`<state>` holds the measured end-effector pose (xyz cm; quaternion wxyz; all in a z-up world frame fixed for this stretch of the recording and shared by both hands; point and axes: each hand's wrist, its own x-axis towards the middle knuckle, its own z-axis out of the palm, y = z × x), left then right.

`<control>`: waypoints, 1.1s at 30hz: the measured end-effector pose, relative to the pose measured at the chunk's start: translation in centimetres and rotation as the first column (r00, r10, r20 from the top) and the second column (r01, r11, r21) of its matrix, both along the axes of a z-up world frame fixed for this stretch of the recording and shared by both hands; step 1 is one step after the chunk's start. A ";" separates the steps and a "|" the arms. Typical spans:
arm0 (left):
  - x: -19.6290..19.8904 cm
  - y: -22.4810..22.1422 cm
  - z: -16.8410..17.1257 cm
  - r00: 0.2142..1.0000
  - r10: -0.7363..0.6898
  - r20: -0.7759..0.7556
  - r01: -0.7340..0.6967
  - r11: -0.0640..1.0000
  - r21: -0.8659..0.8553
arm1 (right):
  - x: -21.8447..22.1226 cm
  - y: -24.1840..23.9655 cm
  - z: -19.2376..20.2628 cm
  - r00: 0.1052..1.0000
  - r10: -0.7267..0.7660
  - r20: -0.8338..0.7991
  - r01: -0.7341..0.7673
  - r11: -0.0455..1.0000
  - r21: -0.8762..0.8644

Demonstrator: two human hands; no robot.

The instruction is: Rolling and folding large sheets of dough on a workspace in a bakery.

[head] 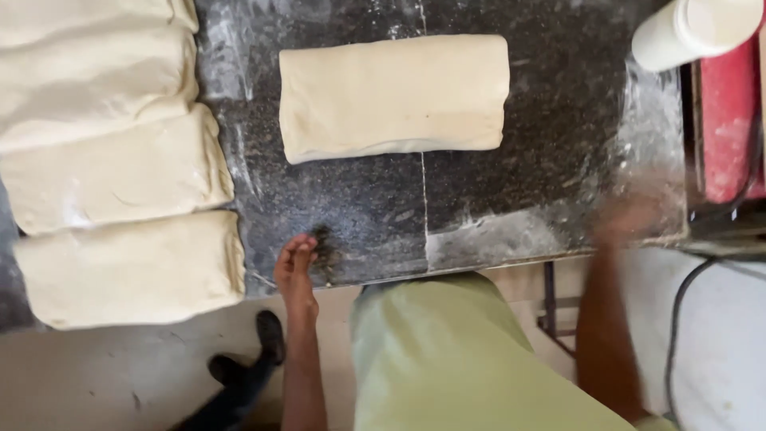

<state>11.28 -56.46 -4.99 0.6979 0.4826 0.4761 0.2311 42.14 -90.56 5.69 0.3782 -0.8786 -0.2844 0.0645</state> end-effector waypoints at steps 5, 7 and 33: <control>6.2 5.8 0.8 0.992 -0.116 0.046 0.101 0.963 0.249 | -2.9 0.0 -12.9 0.998 -0.061 0.014 0.060 0.997 0.057; 7.2 7.7 0.8 0.980 -0.197 0.008 0.174 0.884 0.433 | -1.9 -0.3 -12.9 0.878 -0.415 -0.238 0.416 0.908 -0.049; 24.5 14.9 -1.4 0.973 -0.030 0.228 0.109 0.933 -0.342 | 13.8 11.0 -19.3 0.579 0.520 -0.628 0.453 0.435 0.778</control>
